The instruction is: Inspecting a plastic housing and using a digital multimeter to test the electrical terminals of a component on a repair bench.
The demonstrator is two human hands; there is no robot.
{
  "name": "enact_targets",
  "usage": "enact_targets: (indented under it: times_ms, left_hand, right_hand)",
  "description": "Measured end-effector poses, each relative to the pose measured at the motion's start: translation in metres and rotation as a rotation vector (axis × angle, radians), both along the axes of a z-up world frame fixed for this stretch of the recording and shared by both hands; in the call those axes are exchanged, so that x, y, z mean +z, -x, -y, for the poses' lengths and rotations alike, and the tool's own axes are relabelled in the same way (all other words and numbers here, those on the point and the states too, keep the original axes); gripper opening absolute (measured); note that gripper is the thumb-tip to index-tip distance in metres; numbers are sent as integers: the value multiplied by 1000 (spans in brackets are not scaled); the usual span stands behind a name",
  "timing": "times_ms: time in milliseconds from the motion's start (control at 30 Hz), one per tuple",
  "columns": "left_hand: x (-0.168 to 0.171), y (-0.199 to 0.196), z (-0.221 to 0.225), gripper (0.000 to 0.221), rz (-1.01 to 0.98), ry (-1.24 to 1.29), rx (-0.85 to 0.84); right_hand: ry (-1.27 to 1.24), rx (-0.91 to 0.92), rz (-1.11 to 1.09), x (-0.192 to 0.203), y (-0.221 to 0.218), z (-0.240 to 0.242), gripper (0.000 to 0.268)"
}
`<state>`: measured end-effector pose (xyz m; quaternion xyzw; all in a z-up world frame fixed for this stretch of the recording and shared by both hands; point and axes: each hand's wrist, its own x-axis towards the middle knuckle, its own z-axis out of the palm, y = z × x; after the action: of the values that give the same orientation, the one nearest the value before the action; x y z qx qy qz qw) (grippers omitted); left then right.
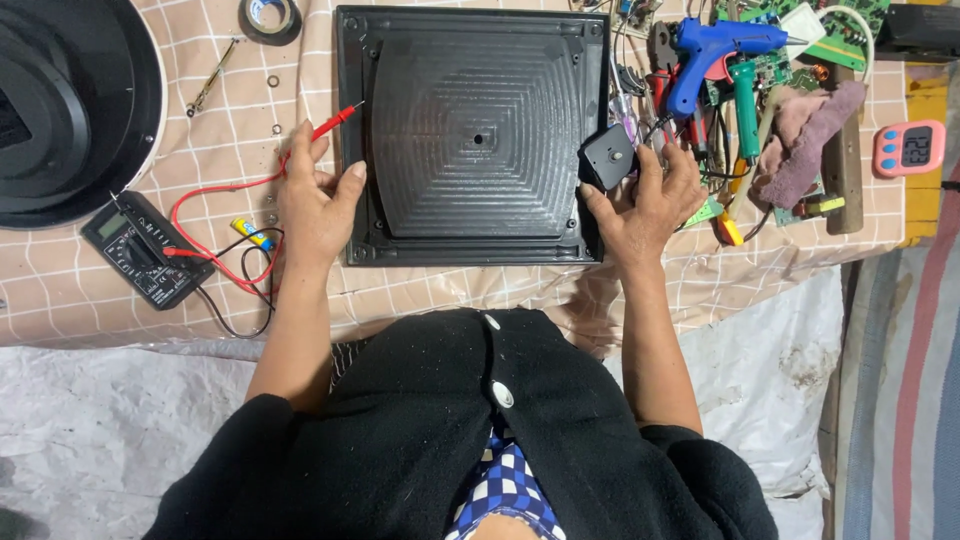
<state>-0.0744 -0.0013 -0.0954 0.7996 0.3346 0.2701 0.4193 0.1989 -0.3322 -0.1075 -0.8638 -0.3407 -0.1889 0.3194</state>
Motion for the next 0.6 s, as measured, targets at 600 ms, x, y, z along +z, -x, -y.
enact_targets:
  times_ms: [600]
  left_hand:
    - [16, 211, -82, 53, -526, -464, 558]
  right_hand:
    - [120, -26, 6, 13, 1, -3, 77]
